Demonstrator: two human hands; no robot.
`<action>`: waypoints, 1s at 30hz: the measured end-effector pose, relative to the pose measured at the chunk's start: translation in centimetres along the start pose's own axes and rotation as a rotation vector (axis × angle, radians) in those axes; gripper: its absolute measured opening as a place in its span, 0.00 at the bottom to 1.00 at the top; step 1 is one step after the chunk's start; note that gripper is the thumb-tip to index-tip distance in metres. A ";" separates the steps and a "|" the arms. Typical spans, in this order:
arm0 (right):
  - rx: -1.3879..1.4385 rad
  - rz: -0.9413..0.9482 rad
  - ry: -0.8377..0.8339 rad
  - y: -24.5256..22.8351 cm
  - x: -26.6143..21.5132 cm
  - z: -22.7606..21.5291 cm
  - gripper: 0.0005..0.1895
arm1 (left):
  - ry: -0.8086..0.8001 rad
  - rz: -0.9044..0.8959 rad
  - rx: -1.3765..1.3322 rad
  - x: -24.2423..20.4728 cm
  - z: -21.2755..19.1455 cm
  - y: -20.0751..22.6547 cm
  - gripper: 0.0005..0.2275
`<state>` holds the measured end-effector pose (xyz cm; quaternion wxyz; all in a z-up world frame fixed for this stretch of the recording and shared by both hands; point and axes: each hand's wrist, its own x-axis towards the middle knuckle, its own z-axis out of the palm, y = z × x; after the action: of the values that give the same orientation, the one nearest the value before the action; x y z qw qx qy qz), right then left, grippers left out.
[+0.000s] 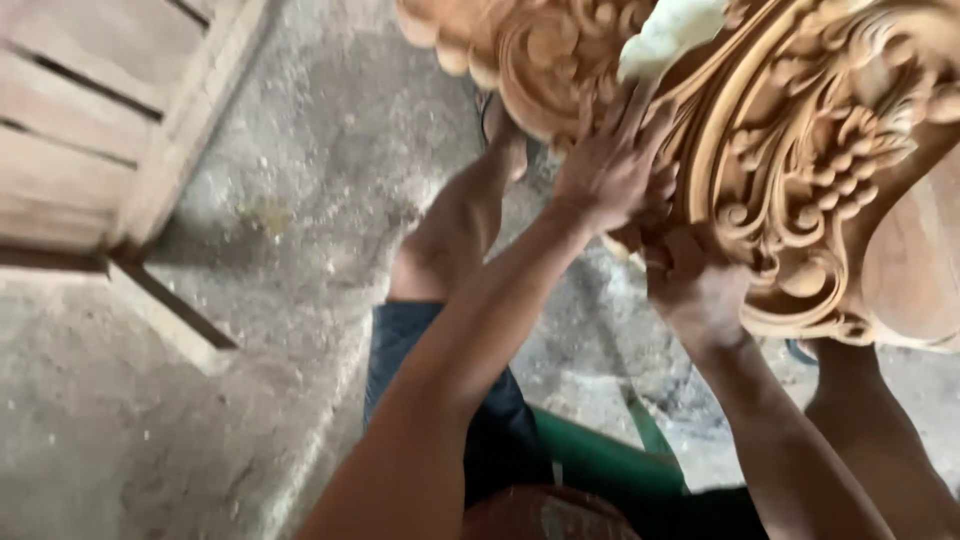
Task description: The person sands an ornate wood carving by hand with a piece of sandpaper, moving the paper over the detailed floral and scroll patterns and using their fingers to reach into the crevices.
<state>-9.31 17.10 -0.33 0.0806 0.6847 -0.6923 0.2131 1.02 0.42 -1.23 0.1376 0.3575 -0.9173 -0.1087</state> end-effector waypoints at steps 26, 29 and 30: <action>-0.095 0.130 -0.213 1.4 -0.8 -3.3 0.12 | -0.064 -0.012 0.024 0.3 -1.1 -0.3 0.37; 0.012 0.060 -0.190 1.2 -0.2 -0.7 0.07 | -0.033 -0.015 0.061 -0.1 0.2 0.0 0.36; 0.080 0.000 -0.145 1.0 0.6 0.4 0.09 | -0.014 -0.016 0.094 0.2 0.2 -0.3 0.36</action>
<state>-10.20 16.38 -0.66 0.0025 0.7010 -0.6872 0.1905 1.03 0.05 -1.47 0.1135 0.3701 -0.9194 -0.0690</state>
